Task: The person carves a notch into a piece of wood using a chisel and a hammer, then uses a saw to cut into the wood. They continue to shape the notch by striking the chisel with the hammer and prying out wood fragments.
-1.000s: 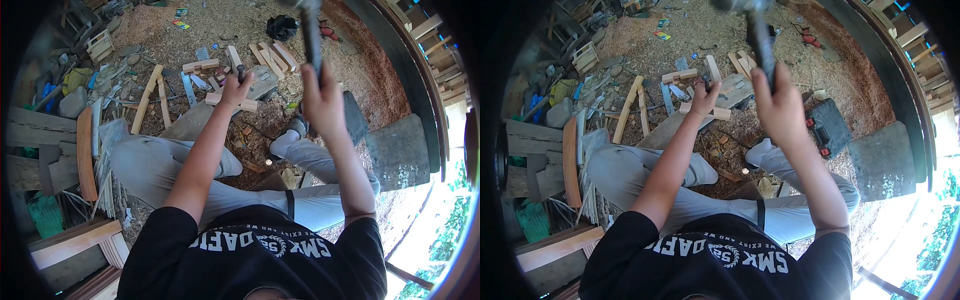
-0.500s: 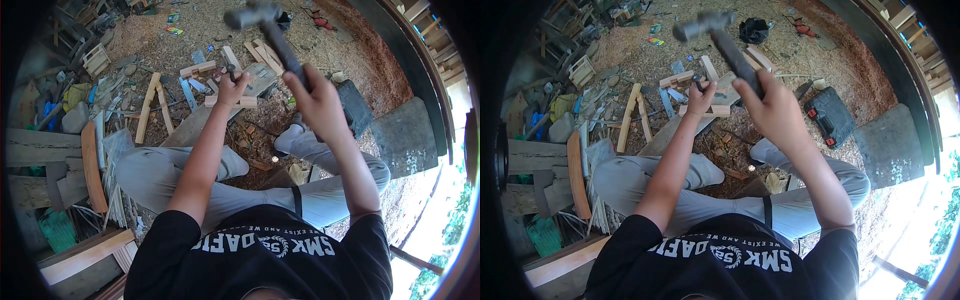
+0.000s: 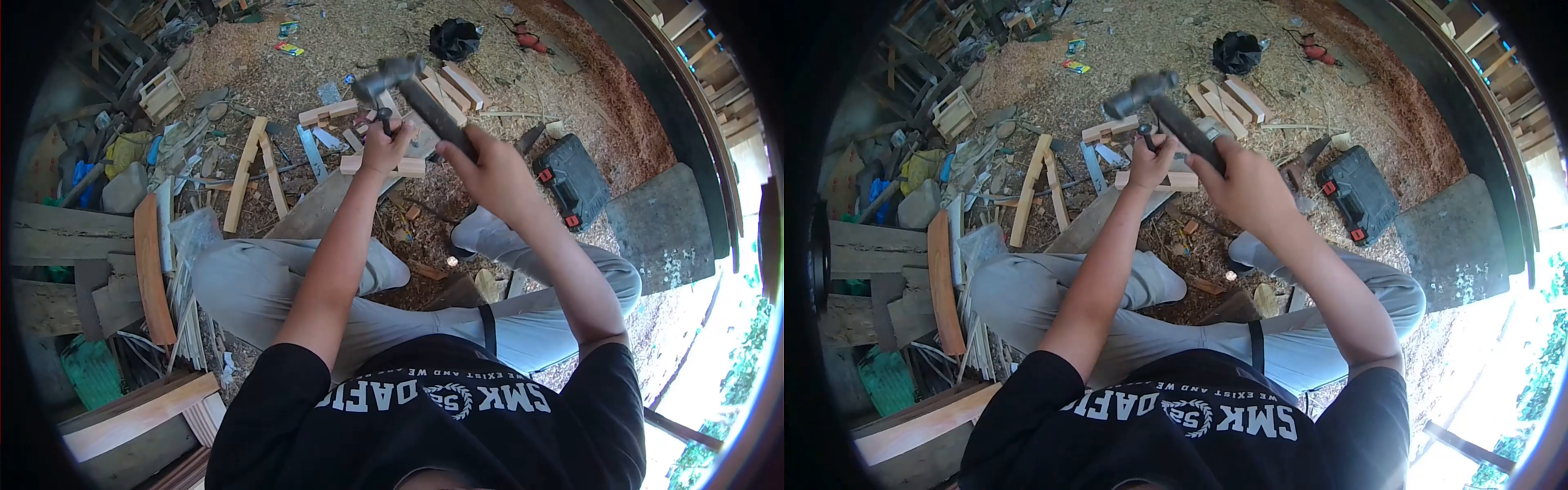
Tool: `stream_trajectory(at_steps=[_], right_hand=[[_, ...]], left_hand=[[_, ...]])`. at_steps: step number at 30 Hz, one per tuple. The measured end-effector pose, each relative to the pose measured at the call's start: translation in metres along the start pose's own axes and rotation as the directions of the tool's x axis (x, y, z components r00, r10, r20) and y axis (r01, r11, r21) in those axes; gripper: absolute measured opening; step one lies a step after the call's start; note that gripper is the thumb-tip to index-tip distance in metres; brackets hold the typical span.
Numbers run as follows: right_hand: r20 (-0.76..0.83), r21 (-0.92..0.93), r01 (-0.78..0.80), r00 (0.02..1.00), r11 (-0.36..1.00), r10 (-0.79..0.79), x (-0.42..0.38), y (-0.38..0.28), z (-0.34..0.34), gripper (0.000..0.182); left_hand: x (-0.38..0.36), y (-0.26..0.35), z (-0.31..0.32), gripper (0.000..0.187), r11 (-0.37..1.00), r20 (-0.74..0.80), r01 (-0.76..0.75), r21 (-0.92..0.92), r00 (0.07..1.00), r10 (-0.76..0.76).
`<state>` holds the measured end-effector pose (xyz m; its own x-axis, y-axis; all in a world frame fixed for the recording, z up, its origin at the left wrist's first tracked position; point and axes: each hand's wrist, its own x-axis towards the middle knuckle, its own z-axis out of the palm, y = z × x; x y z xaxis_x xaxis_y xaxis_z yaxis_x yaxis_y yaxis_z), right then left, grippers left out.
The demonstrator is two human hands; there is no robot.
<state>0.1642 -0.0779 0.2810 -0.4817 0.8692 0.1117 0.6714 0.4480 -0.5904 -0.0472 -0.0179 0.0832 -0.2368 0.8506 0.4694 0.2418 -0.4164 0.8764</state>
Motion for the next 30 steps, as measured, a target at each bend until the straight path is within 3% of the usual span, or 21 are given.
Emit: stream_trajectory(at_steps=[5, 8, 9, 10, 12, 14, 15, 17, 20, 23, 26, 27, 30], right_hand=[[-0.22, 0.122, 0.037, 0.975, 0.992, -0.01, 0.009, -0.032, -0.024, 0.039], [-0.233, 0.111, 0.037, 0.973, 0.993, -0.01, 0.007, -0.021, 0.0, 0.038], [-0.168, -0.013, 0.015, 0.986, 1.0, -0.017, 0.004, -0.008, 0.011, 0.037], [-0.167, -0.015, 0.018, 0.986, 1.0, -0.02, 0.003, 0.002, 0.017, 0.037], [0.1, -0.241, 0.016, 0.995, 0.97, 0.008, 0.002, 0.014, 0.022, 0.04], [0.092, -0.191, 0.009, 0.996, 0.982, 0.009, 0.004, 0.015, 0.022, 0.041], [0.088, -0.136, 0.004, 0.996, 0.991, 0.008, 0.006, 0.014, 0.021, 0.042], [0.076, -0.081, -0.004, 0.997, 0.997, 0.01, 0.01, 0.009, 0.013, 0.043], [-0.003, -0.033, -0.021, 1.0, 0.999, 0.02, 0.021, -0.017, -0.017, 0.044], [-0.179, 0.0, 0.032, 0.983, 1.0, -0.031, 0.028, -0.021, -0.02, 0.042], [-0.119, -0.044, -0.014, 0.993, 0.999, 0.009, 0.023, 0.005, 0.01, 0.041], [-0.032, -0.132, 0.009, 0.999, 0.991, -0.013, 0.021, 0.021, 0.018, 0.04], [0.06, -0.149, -0.03, 0.997, 0.988, 0.04, 0.014, 0.035, 0.027, 0.04]], left_hand=[[0.002, -0.004, -0.002, 0.044, 0.997, 0.017, -0.01, 0.082, 1.0, 0.008], [0.002, -0.003, 0.0, 0.043, 0.999, 0.0, -0.012, 0.04, 1.0, 0.012], [0.002, -0.003, 0.002, 0.043, 0.999, -0.002, -0.013, 0.04, 1.0, 0.013], [0.002, -0.004, 0.005, 0.042, 1.0, -0.043, 0.016, -0.001, 0.999, -0.016], [0.0, -0.011, 0.008, 0.041, 0.998, -0.071, 0.043, -0.043, 0.996, -0.046], [0.004, -0.023, 0.004, 0.039, 0.983, -0.071, -0.125, 0.138, 0.988, 0.136], [0.006, -0.017, 0.003, 0.039, 0.981, -0.056, -0.132, 0.141, 0.988, 0.141], [0.007, -0.004, 0.005, 0.041, 1.0, -0.033, -0.018, -0.012, 0.999, 0.017], [0.009, -0.01, 0.002, 0.045, 0.994, 0.014, 0.07, 0.078, 0.997, -0.072], [0.008, -0.014, 0.001, 0.046, 0.989, 0.03, 0.099, 0.107, 0.994, -0.103], [0.009, -0.005, 0.001, 0.046, 0.989, 0.023, 0.101, 0.107, 0.994, -0.104], [0.008, -0.005, 0.002, 0.046, 0.99, 0.02, 0.097, 0.107, 0.995, -0.1], [0.003, -0.008, 0.014, 0.046, 0.997, -0.012, -0.009, 0.071, 1.0, 0.009]])
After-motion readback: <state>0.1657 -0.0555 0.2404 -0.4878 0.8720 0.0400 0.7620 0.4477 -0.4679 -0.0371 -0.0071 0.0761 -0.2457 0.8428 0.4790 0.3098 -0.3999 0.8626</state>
